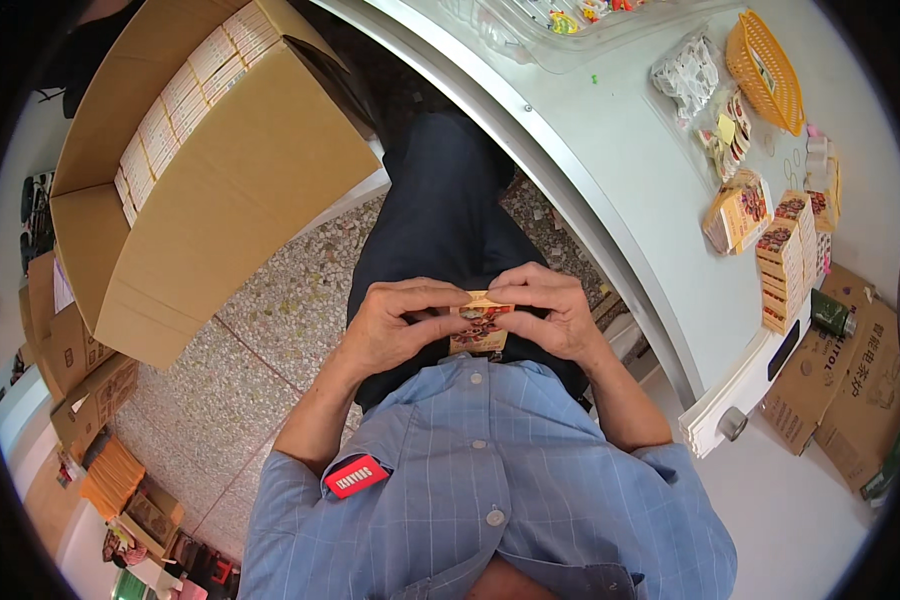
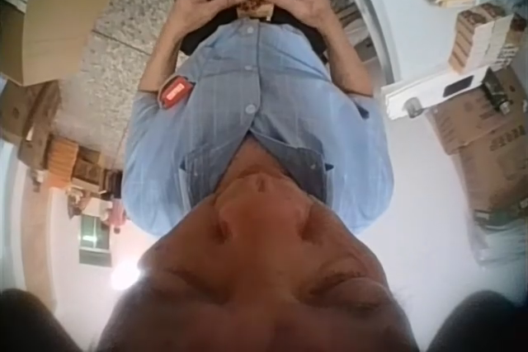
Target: Manually packing small colorful items into small product boxes and organizing them into larger shipping containers.
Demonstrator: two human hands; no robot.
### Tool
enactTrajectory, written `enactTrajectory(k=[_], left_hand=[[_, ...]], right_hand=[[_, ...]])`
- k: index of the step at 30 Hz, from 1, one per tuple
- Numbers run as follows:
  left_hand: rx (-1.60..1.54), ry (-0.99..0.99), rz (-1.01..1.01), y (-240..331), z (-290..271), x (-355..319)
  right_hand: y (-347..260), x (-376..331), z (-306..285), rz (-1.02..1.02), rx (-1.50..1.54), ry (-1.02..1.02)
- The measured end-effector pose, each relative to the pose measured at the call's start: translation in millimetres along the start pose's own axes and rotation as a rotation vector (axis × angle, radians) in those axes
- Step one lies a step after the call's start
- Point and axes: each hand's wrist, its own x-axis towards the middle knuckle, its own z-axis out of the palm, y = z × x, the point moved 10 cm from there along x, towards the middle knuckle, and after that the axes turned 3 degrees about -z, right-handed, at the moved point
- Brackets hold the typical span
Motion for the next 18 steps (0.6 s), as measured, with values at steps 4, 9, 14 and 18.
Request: enactTrajectory(k=[4, 9, 14, 18], left_hand=[[0.002, 0.061, 0.097, -12.4, -1.2, -6.8], [0.015, 0.194, 0.179, 19.9, -6.4, -11.0], [0.153, 0.151, 0.519, 79.3, -8.9, -19.7], [-0.279, 0.181, 0.062, 29.9, -26.2, -0.4]], right_hand=[[-1.0, -3.6, 5.8, -0.008, -0.065, -0.034], [7.2, -7.1, 0.7, 0.329, 0.328, 0.138], [-67.1, 13.8, -12.2, -0.274, -0.427, 0.003], [-108.2, 14.2, -8.1, -0.535, -0.618, 0.093]])
